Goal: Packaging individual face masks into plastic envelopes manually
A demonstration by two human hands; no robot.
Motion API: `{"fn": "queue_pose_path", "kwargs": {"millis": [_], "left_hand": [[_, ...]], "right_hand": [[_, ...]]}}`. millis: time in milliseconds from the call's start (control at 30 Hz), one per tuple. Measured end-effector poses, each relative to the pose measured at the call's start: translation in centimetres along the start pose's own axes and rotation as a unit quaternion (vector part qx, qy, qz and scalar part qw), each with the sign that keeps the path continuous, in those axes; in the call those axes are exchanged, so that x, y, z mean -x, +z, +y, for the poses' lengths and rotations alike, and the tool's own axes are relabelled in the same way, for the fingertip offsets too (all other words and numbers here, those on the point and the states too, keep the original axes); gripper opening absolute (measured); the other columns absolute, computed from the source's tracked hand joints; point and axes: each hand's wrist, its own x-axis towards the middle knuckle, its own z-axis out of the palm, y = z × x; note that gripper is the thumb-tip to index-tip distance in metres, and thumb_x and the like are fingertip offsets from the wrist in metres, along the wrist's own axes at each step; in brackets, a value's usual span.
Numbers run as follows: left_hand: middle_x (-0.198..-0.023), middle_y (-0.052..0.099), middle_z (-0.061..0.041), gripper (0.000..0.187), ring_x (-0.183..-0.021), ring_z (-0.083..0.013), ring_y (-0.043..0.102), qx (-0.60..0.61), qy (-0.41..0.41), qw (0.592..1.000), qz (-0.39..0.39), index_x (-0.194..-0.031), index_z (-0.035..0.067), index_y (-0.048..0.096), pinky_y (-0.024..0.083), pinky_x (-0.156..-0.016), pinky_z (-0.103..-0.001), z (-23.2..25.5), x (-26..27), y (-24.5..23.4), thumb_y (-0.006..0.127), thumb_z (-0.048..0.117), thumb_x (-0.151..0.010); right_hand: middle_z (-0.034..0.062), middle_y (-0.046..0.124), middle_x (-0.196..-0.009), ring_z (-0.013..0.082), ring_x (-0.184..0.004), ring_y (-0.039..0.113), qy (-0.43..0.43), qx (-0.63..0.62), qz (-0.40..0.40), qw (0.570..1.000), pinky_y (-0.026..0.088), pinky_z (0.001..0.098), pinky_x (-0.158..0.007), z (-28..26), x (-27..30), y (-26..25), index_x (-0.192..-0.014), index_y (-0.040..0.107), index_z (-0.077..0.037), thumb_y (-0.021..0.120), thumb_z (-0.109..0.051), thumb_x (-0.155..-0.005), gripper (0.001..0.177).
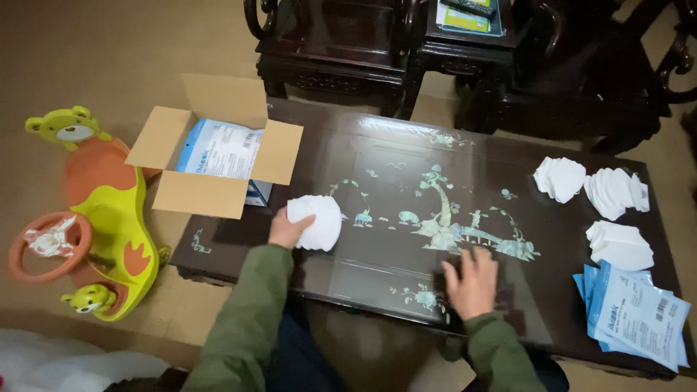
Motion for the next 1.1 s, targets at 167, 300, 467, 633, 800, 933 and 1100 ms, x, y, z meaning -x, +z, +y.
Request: {"fn": "queue_pose_path", "kwargs": {"millis": [167,300,467,633,800,933,1100], "left_hand": [[-0.136,0.065,-0.012,0.094,-0.121,-0.0284,0.063,-0.078,0.044,0.996,-0.008,-0.143,0.007,0.055,0.054,-0.098,-0.042,-0.5,-2.2,-1.3,0.085,0.048,-0.065],[-0.151,0.049,-0.027,0.103,-0.140,-0.0454,0.048,-0.291,0.135,0.937,0.140,-0.161,0.016,0.038,0.038,-0.112,-0.063,1.7,2.2,-0.8,0.085,0.054,-0.078],[-0.138,0.057,-0.015,0.058,-0.126,-0.0348,0.058,-0.347,0.448,0.771,0.293,-0.138,0.018,0.062,0.049,-0.099,-0.047,-1.3,4.1,3.3,0.076,0.046,-0.089],[-0.156,0.045,-0.026,0.079,-0.148,-0.0385,0.041,-0.423,0.375,0.813,0.138,-0.150,-0.002,0.047,0.029,-0.125,-0.051,-4.9,4.8,6.8,0.053,0.061,-0.101],[-0.158,0.042,-0.029,0.065,-0.147,-0.0440,0.039,-0.381,0.404,0.811,0.183,-0.148,-0.008,0.047,0.030,-0.122,-0.060,-6.2,3.5,7.2,0.056,0.042,-0.106],[-0.154,0.048,-0.029,0.058,-0.144,-0.0434,0.045,-0.359,0.442,0.792,0.221,-0.144,-0.009,0.052,0.032,-0.120,-0.059,-8.3,1.8,7.5,0.058,0.033,-0.105],[-0.154,0.051,-0.020,0.039,-0.146,-0.0384,0.044,-0.350,0.448,0.787,0.237,-0.144,0.002,0.055,0.028,-0.124,-0.056,-9.5,1.4,7.4,0.051,0.017,-0.108]], "right_hand": [[0.0249,0.038,-0.161,0.0427,-0.153,0.028,0.119,-0.004,-0.127,0.985,0.020,0.0661,-0.124,4.0,3.5,2.0,-0.145,0.053,-0.003,0.051,-0.054,-0.099,0.069],[0.0180,0.047,-0.160,0.0365,-0.153,0.041,0.134,0.048,-0.106,0.984,0.028,0.0605,-0.127,3.6,4.0,2.3,-0.144,0.061,-0.008,0.050,-0.062,-0.103,0.069],[0.0159,0.048,-0.160,0.0337,-0.153,0.042,0.146,0.058,-0.107,0.982,0.030,0.0580,-0.127,3.2,3.6,2.0,-0.142,0.063,-0.010,0.053,-0.063,-0.099,0.068],[0.0167,0.047,-0.160,0.0346,-0.153,0.039,0.155,0.038,-0.105,0.982,0.026,0.0570,-0.129,2.7,3.6,1.4,-0.143,0.062,-0.008,0.053,-0.060,-0.101,0.068],[0.0189,0.047,-0.159,0.0364,-0.152,0.041,0.152,0.025,-0.104,0.983,0.028,0.0580,-0.127,2.1,2.6,0.0,-0.142,0.062,-0.006,0.054,-0.059,-0.101,0.067],[0.0176,0.048,-0.158,0.0350,-0.152,0.041,0.161,0.037,-0.104,0.981,0.028,0.0569,-0.128,2.2,3.4,1.0,-0.141,0.063,-0.008,0.056,-0.061,-0.099,0.068],[0.0186,0.052,-0.155,0.0358,-0.149,0.046,0.137,0.043,-0.059,0.988,0.033,0.0576,-0.125,2.5,3.7,1.6,-0.138,0.065,-0.008,0.060,-0.057,-0.097,0.064]]}}
